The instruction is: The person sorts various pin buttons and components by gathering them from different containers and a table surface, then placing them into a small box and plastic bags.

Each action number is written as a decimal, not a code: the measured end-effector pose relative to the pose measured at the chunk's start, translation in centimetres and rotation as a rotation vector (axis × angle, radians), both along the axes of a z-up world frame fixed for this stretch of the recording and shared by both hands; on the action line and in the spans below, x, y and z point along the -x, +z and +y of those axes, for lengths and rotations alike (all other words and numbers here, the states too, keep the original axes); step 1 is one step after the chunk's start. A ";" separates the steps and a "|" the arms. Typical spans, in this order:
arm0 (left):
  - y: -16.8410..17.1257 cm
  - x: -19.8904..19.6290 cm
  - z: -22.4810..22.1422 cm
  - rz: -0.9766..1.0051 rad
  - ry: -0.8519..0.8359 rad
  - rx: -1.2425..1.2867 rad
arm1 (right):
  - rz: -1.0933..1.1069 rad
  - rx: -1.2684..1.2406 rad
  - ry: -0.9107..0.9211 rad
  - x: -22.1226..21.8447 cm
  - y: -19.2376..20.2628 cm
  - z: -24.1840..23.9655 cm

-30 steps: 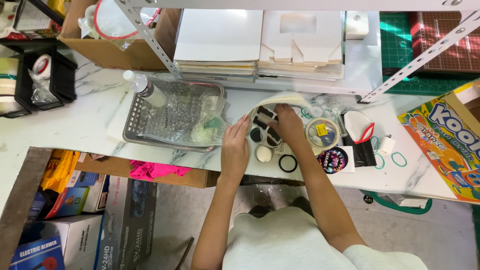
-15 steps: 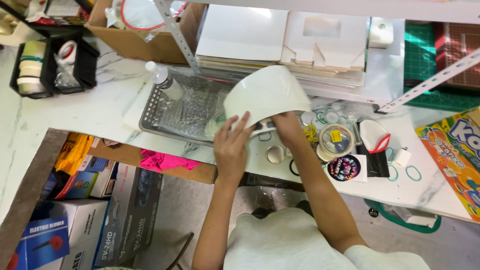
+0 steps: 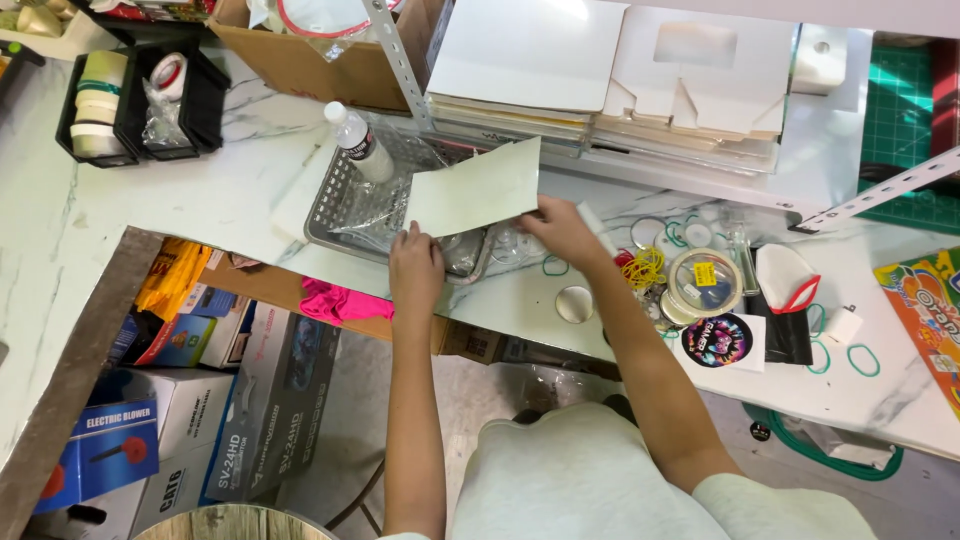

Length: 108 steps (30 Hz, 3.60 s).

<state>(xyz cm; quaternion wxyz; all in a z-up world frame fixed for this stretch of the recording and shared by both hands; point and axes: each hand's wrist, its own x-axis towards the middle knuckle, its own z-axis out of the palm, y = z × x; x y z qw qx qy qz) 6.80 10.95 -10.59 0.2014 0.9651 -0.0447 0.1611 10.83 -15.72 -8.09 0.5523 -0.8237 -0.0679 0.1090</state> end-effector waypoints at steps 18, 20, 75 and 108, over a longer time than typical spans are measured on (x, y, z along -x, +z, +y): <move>5.3 5.1 -12.9 0.206 -0.503 0.281 | -0.441 0.761 -0.320 5.0 -2.5 -7.7; 0.9 4.0 -13.3 0.052 -0.501 0.225 | -0.540 0.762 -0.335 5.0 -2.0 -7.5; -1.0 -2.2 -30.4 0.139 -0.570 0.047 | -0.555 0.754 -0.143 7.0 -1.4 -19.8; 2.1 1.8 -29.2 0.277 -0.774 0.390 | -0.206 0.810 0.044 14.1 3.1 -19.7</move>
